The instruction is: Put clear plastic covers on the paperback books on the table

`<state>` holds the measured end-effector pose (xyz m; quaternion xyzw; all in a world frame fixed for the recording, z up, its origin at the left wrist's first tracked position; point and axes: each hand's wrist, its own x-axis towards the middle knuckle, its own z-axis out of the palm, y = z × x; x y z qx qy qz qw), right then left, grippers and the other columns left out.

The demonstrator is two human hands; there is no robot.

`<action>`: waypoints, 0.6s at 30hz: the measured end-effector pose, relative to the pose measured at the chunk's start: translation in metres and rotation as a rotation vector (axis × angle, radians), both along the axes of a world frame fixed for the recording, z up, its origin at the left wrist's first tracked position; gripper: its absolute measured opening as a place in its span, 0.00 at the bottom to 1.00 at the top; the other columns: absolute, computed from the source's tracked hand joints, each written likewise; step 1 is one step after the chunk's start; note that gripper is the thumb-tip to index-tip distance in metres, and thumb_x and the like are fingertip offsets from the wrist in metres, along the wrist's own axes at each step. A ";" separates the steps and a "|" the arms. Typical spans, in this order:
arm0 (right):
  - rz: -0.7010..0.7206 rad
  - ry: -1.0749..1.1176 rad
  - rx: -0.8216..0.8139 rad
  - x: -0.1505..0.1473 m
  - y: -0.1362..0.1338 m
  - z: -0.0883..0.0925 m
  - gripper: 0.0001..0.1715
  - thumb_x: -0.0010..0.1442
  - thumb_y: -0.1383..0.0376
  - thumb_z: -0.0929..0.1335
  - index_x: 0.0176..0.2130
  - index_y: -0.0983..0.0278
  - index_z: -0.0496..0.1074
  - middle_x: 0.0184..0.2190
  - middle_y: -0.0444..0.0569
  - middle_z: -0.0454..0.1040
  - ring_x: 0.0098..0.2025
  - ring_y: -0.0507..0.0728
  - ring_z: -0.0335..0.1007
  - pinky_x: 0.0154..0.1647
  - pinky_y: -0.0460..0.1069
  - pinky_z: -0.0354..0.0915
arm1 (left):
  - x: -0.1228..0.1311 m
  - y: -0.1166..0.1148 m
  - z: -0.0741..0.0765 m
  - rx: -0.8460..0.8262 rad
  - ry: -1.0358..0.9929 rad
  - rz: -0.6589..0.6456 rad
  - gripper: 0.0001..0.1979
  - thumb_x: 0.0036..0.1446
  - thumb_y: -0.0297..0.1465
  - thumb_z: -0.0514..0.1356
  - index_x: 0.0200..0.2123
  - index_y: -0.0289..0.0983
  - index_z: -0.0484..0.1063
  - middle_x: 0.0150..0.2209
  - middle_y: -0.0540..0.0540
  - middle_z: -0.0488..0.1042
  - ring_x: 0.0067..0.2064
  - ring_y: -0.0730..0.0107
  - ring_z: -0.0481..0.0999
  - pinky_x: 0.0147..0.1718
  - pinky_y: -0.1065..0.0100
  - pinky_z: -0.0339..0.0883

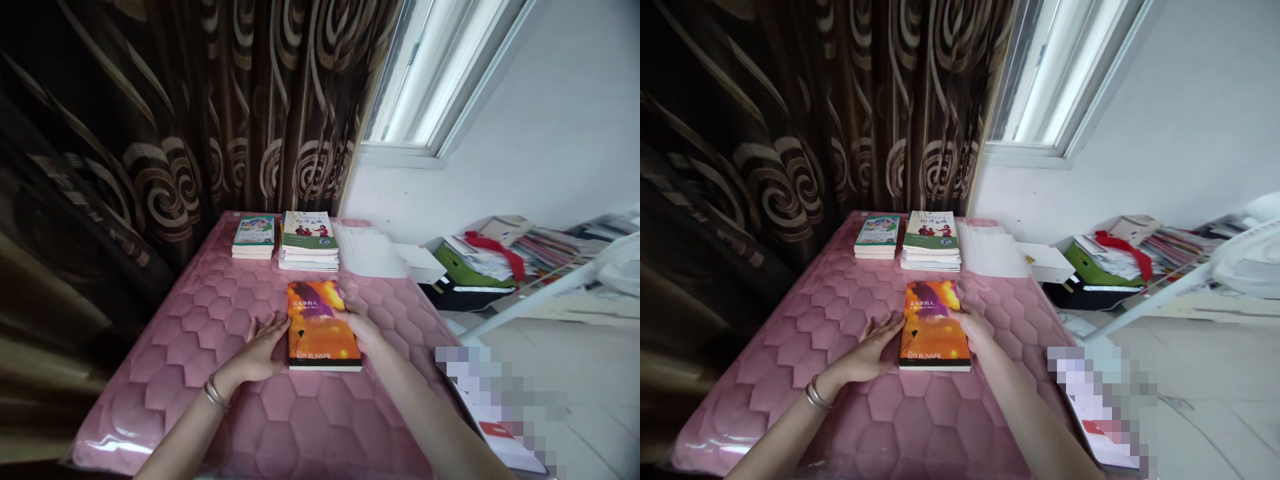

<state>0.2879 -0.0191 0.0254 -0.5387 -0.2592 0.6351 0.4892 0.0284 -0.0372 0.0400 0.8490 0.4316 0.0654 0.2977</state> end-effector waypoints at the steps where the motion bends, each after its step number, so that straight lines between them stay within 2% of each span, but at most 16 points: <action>1: -0.012 -0.002 -0.003 -0.001 -0.001 0.000 0.10 0.45 0.68 0.71 0.32 0.64 0.73 0.25 0.50 0.79 0.32 0.62 0.78 0.36 0.55 0.73 | -0.001 0.000 0.000 -0.004 -0.003 -0.011 0.45 0.47 0.33 0.60 0.66 0.43 0.43 0.68 0.43 0.42 0.68 0.56 0.34 0.61 0.45 0.22; 7: 0.005 0.001 0.026 -0.001 -0.001 -0.003 0.14 0.44 0.66 0.72 0.35 0.63 0.73 0.27 0.50 0.80 0.32 0.63 0.78 0.35 0.56 0.73 | 0.000 0.001 -0.004 0.021 -0.025 0.017 0.51 0.40 0.39 0.67 0.65 0.44 0.46 0.67 0.41 0.47 0.68 0.51 0.37 0.60 0.43 0.19; 12: 0.022 -0.006 0.065 0.003 0.001 -0.011 0.19 0.43 0.64 0.74 0.38 0.63 0.73 0.29 0.49 0.80 0.32 0.62 0.78 0.35 0.55 0.73 | 0.001 0.000 -0.007 0.029 -0.068 0.060 0.47 0.40 0.38 0.68 0.64 0.45 0.52 0.65 0.40 0.52 0.68 0.49 0.40 0.60 0.42 0.19; 18: -0.041 -0.117 0.096 0.000 -0.002 -0.011 0.16 0.42 0.64 0.72 0.35 0.62 0.74 0.28 0.47 0.80 0.32 0.61 0.78 0.32 0.51 0.72 | 0.001 0.001 -0.012 0.044 -0.124 0.095 0.44 0.38 0.36 0.69 0.61 0.45 0.58 0.64 0.40 0.57 0.67 0.48 0.44 0.61 0.43 0.19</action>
